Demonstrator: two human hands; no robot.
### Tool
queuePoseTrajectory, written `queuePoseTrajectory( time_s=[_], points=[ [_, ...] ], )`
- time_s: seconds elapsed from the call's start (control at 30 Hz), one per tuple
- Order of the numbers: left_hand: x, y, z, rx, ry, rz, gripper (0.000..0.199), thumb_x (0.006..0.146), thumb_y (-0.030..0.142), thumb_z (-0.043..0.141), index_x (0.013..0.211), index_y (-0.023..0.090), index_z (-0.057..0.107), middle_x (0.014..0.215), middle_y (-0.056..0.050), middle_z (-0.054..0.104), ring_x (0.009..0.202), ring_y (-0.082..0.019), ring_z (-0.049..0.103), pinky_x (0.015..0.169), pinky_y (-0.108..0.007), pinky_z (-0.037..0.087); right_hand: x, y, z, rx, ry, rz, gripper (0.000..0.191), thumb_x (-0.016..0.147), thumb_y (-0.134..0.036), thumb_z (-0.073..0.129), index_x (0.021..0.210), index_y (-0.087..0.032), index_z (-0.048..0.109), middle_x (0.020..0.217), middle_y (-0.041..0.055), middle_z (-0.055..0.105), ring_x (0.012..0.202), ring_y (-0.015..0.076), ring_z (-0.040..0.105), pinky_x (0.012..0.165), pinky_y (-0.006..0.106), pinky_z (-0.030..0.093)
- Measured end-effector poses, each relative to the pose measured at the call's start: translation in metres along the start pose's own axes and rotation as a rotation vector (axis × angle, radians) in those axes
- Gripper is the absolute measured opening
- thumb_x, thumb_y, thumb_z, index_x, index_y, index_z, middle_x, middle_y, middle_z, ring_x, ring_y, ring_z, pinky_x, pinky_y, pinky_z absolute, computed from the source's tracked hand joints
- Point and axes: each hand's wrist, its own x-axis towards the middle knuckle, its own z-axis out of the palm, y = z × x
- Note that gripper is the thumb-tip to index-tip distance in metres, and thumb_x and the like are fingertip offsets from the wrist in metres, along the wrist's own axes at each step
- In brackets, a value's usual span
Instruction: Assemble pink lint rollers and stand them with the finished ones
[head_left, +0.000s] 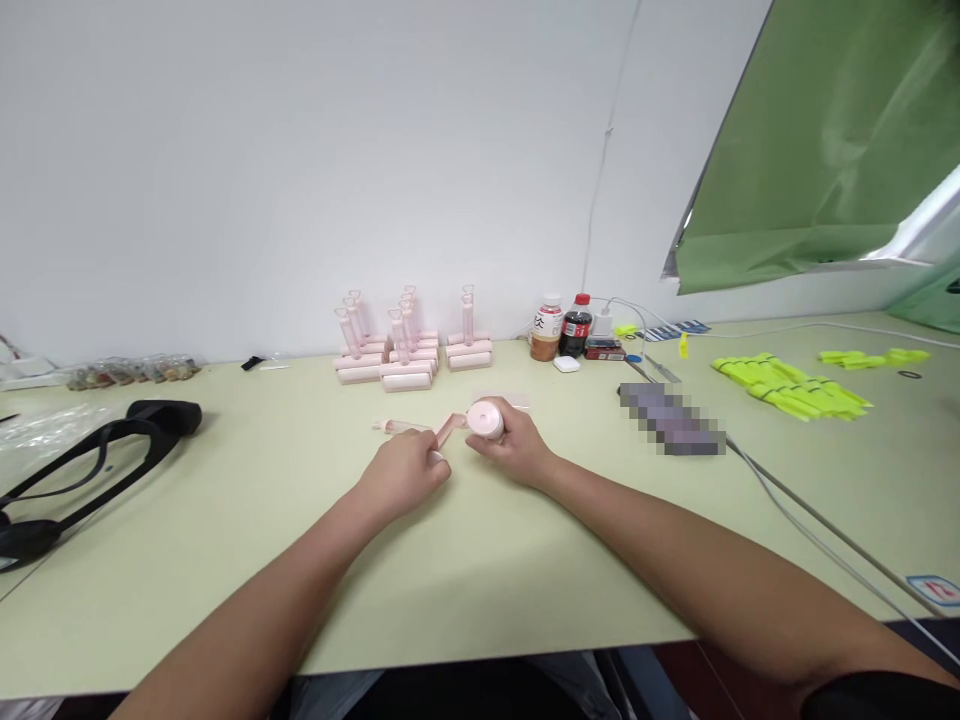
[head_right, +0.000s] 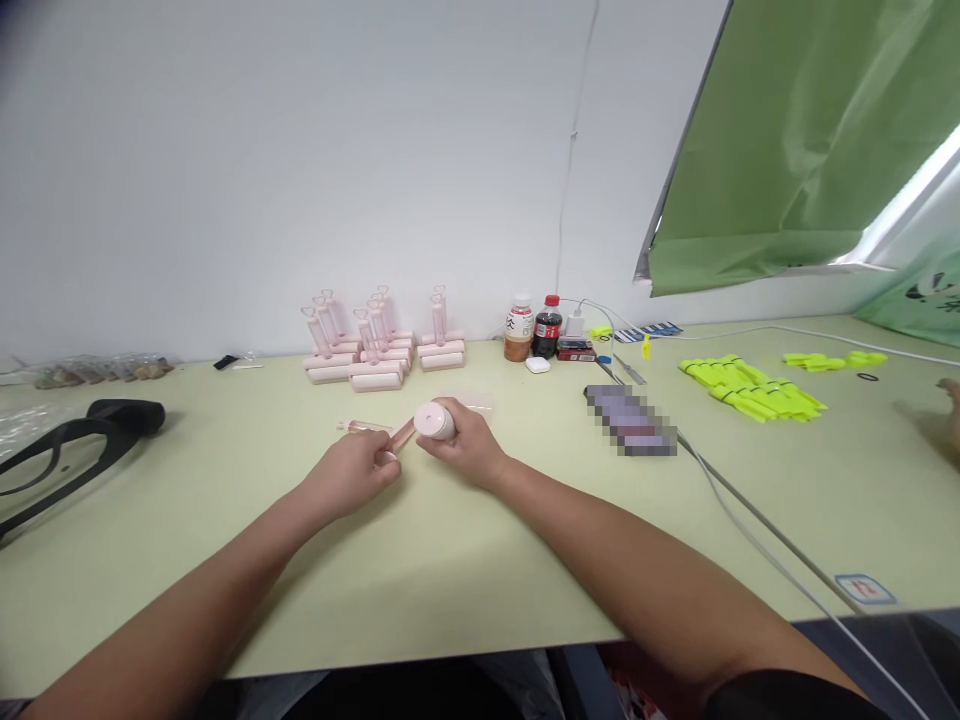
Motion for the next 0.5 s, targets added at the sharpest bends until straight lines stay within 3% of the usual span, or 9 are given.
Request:
queuePoseTrajectory(
  time_s=[0.17,0.33,0.5],
  points=[
    [0.001,-0.007,0.0,0.138,0.006,-0.078,0.017,0.08,0.026,0.049,0.073,0.018,0.062,0.092,-0.01,0.056,0.082,-0.025,0.058,0.061,-0.031,0.039,0.0,-0.002,-0.007,-0.065,-0.056,0.159,0.046,0.077,-0.041,0.068,0.115,-0.02,0.053,0.099,0.005,0.066,0.083,0.0212,0.06,0.073,0.033,0.046],
    [0.005,-0.016,-0.002,0.168,-0.028,-0.152,0.021,0.081,0.028,0.048,0.069,0.018,0.062,0.091,-0.01,0.056,0.076,-0.023,0.058,0.059,-0.031,0.04,0.002,-0.002,-0.008,-0.102,-0.23,0.102,0.043,0.076,-0.034,0.07,0.116,-0.022,0.059,0.109,0.0056,0.067,0.094,0.0229,0.061,0.08,0.033,0.045],
    [0.009,-0.021,-0.005,0.165,-0.005,-0.197,0.027,0.083,0.04,0.05,0.073,0.018,0.062,0.09,-0.01,0.059,0.074,-0.024,0.059,0.062,-0.033,0.041,0.002,-0.007,-0.009,-0.115,-0.33,0.116,0.038,0.077,-0.03,0.07,0.113,-0.022,0.062,0.105,0.004,0.068,0.092,0.022,0.062,0.078,0.032,0.046]
  ],
)
